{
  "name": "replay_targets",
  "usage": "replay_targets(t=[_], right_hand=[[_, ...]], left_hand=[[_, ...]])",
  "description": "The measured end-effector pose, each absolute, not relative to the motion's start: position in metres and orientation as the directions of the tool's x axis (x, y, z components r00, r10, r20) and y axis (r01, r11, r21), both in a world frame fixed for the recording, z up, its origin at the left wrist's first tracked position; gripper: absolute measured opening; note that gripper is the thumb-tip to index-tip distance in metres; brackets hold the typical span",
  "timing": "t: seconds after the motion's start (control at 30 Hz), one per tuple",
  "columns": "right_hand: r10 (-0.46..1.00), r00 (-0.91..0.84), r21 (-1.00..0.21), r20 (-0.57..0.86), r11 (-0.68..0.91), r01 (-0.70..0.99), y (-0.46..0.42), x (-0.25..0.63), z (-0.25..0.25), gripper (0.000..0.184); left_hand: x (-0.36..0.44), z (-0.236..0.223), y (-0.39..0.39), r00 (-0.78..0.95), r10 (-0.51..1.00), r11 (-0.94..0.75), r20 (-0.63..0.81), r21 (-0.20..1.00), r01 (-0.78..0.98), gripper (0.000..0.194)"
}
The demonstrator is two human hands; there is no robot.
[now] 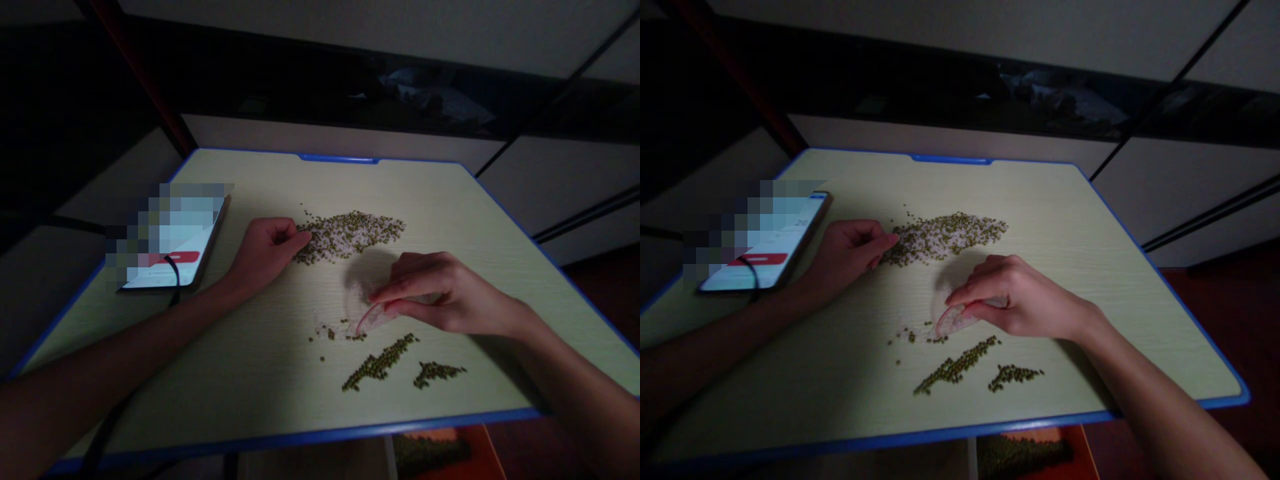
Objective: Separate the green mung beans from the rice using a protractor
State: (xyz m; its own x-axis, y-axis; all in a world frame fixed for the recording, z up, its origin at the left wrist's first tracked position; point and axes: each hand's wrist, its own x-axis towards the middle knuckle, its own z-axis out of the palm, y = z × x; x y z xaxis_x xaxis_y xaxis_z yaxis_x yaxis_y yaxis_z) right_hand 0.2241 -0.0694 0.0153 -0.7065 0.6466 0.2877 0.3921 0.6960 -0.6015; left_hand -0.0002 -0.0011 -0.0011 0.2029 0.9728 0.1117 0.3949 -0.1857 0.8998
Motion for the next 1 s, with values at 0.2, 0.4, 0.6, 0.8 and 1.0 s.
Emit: replay_targets(t=[0.2,0.4,0.6,0.8,1.0], right_hand=[[0.650,-0.704,-0.608,0.287,0.692,0.390,-0.071,0.223,0.015,0.014],[0.652,-0.704,-0.608,0.282,0.689,0.395,-0.071,0.221,0.015,0.015],[0.645,-0.718,-0.630,0.261,0.677,0.379,-0.072,0.219,0.015,0.015],[0.635,-0.747,-0.676,0.196,0.639,0.367,-0.074,0.215,0.016,0.016],[0.622,-0.753,-0.680,0.215,0.649,0.342,-0.075,0.214,0.017,0.014]], left_hand=[[0.000,-0.001,-0.002,0.199,0.973,-0.186,0.113,0.896,0.404,0.031],[0.000,0.000,-0.001,0.202,0.973,-0.187,0.112,0.892,0.410,0.031],[-0.001,0.001,-0.003,0.201,0.972,-0.194,0.117,0.887,0.418,0.031],[-0.001,0.001,-0.003,0.206,0.973,-0.183,0.104,0.891,0.416,0.031],[-0.001,0.001,-0.002,0.208,0.972,-0.189,0.110,0.892,0.411,0.032]])
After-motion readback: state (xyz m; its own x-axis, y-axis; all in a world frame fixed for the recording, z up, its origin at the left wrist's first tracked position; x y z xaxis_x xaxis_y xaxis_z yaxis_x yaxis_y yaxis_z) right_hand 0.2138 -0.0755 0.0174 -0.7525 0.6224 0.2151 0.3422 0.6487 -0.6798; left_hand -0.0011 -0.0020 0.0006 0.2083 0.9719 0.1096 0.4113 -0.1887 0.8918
